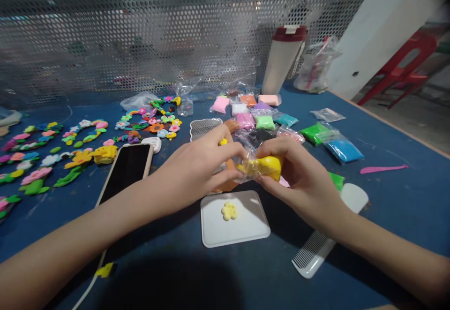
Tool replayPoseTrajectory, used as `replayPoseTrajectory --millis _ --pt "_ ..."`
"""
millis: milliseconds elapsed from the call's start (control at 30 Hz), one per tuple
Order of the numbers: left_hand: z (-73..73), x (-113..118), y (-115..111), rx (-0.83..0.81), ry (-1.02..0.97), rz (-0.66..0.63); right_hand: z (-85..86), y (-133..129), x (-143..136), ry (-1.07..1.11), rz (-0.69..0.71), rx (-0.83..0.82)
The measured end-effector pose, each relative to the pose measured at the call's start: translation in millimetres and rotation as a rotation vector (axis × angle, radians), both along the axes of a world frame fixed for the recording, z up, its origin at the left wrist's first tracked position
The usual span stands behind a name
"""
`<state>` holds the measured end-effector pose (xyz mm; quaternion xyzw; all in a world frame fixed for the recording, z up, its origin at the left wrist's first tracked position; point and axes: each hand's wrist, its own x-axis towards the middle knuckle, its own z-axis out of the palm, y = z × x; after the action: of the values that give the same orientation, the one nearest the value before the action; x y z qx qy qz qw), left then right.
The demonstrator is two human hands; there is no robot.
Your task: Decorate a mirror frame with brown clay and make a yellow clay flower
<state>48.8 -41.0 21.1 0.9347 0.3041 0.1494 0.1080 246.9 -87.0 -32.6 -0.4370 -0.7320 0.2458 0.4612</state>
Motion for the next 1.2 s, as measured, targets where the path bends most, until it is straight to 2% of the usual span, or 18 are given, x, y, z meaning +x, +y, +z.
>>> replayPoseTrajectory --millis 133,267,400,433,500,533,567,600,633,700,767,867,933,1000,1100,1200 --pt "-4.7 2 -5 0.214 0.130 -0.051 2.9 -3 -3 0.034 0.049 -0.004" --pt "-12.3 9 -12 0.438 0.143 -0.091 5.4 -5 -5 0.077 0.082 0.010" --pt "-12.8 10 -16 0.519 0.119 -0.160 6.7 -7 -4 0.086 0.101 -0.038" --pt "-9.7 8 -15 0.477 0.106 -0.175 6.8 -7 -3 0.090 0.097 -0.059" --pt "-0.1 3 -13 0.315 0.001 -0.123 6.4 -6 0 0.123 0.055 -0.104" --pt "5.2 0 -11 0.200 -0.115 -0.071 5.8 -4 2 0.160 0.022 -0.135" --pt "10.0 -2 -9 0.112 -0.299 0.071 5.1 -2 5 0.208 -0.010 -0.173" --pt "13.5 -4 -6 0.009 -0.496 0.140 4.2 1 7 0.265 -0.034 -0.208" --pt "15.3 -5 -4 -0.176 -0.609 0.181 3.2 3 10 0.324 -0.044 -0.242" --pt "13.1 -4 -1 -0.527 -0.765 0.212 1.0 8 12 0.420 -0.028 -0.282" --pt "5.4 0 2 -0.861 -0.761 0.245 -1.3 11 12 0.464 -0.004 -0.285" --pt "-6.9 3 4 -1.162 -0.752 0.219 -4.3 11 9 0.478 0.014 -0.310" --pt "-11.0 3 5 -1.226 -0.787 0.194 -5.2 9 7 0.494 0.016 -0.340" --pt "-11.7 3 5 -1.211 -0.809 0.188 -4.9 7 5 0.489 -0.001 -0.352" --pt "-10.7 5 3 -1.091 -0.743 0.222 -3.0 4 3 0.428 -0.024 -0.316" --pt "-10.3 7 -1 -0.921 -0.552 0.254 -0.8 0 2 0.353 -0.013 -0.284"
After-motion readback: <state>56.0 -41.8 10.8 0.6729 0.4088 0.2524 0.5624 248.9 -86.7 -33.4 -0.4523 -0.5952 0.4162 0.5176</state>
